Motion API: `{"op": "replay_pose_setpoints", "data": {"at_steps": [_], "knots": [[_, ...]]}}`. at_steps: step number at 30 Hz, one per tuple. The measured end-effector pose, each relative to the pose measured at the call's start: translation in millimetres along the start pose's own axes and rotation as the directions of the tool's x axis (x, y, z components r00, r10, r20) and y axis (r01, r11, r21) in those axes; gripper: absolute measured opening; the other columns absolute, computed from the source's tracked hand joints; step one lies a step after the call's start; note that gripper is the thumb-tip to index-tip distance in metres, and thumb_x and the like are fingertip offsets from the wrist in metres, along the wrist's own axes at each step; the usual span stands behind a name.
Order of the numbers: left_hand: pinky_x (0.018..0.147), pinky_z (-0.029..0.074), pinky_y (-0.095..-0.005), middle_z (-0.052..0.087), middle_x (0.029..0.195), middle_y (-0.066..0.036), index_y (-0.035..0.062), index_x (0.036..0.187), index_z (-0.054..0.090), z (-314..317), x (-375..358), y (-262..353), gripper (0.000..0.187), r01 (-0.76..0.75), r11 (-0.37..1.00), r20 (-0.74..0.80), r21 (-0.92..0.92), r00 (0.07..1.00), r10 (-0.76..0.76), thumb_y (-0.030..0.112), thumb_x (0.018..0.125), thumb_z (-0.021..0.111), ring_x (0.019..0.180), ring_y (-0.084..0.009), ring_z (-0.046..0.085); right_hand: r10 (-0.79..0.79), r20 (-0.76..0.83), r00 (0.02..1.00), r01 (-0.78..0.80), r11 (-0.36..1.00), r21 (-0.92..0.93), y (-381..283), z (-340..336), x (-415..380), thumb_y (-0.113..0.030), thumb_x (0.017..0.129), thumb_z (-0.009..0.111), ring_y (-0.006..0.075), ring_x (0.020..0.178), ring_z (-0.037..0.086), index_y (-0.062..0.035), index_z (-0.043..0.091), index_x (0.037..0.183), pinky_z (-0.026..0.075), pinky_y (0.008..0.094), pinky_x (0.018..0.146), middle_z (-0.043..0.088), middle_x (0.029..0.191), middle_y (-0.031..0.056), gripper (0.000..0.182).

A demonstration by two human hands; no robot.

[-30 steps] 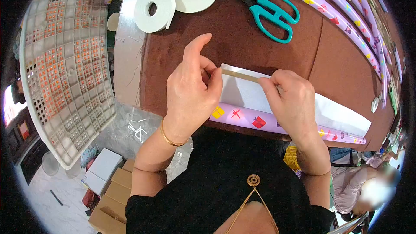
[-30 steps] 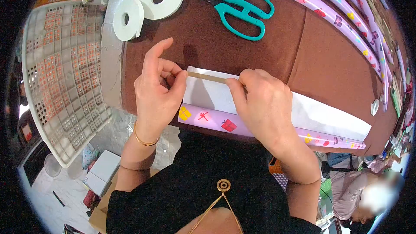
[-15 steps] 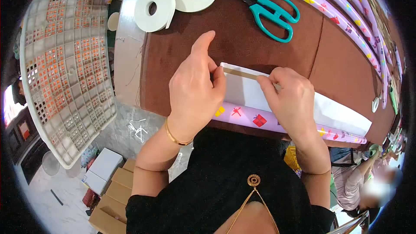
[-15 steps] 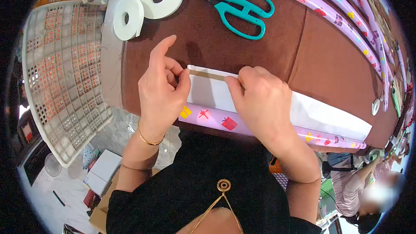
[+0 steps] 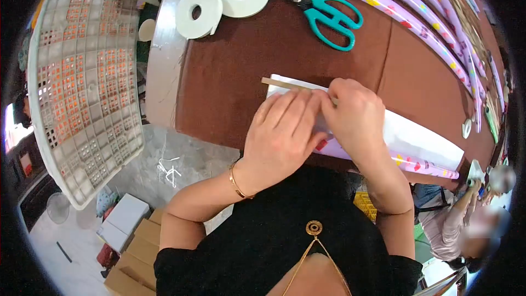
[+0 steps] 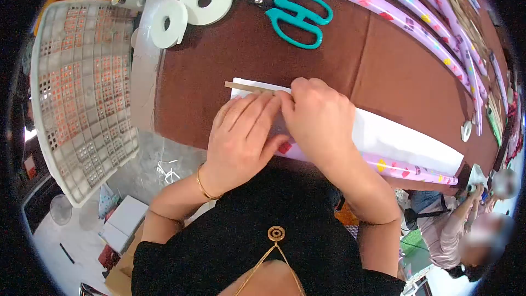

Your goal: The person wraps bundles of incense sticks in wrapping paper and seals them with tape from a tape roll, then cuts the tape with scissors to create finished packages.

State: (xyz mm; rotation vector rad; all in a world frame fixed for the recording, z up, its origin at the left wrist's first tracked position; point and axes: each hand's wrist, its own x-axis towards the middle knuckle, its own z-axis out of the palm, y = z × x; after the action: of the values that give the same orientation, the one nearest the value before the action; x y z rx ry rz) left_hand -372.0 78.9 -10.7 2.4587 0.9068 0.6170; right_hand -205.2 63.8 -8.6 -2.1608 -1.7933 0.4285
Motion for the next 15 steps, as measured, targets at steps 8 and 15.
{"op": "replay_pose_setpoints", "data": {"at_steps": [8, 15], "knots": [[0.102, 0.04, -0.0485, 0.058, 0.128, -0.021, -0.0026, 0.129, 0.055, 1.1, -4.3, 4.6, 0.05, 0.045, 0.988, 0.177, 0.147, 0.982, -0.071, 0.029, 0.091, 0.06, 0.12, -0.0375, 0.054, 0.007, 0.176, 0.984, -0.004, 1.0, -0.015, 2.1, 7.5, -6.1, -0.023, 0.079, 0.062, 0.0301, 0.082, 0.068, -0.0069, 0.069, 0.081, 0.056, 0.0426, 0.067, 0.068, 0.085, 0.0124, 0.017], [0.104, 0.038, -0.0474, 0.054, 0.135, -0.019, -0.0032, 0.133, 0.053, 16.9, -15.2, -9.8, 0.043, -0.077, 0.953, 0.093, 0.294, 0.994, 0.052, 0.021, 0.096, 0.051, 0.124, -0.0364, 0.051, 0.153, 0.346, 0.926, -0.209, 0.969, 0.132, 10.9, -26.1, -3.9, -0.015, 0.076, 0.066, 0.0326, 0.088, 0.071, -0.0055, 0.075, 0.087, 0.056, 0.0432, 0.075, 0.072, 0.087, 0.0164, 0.017]]}}
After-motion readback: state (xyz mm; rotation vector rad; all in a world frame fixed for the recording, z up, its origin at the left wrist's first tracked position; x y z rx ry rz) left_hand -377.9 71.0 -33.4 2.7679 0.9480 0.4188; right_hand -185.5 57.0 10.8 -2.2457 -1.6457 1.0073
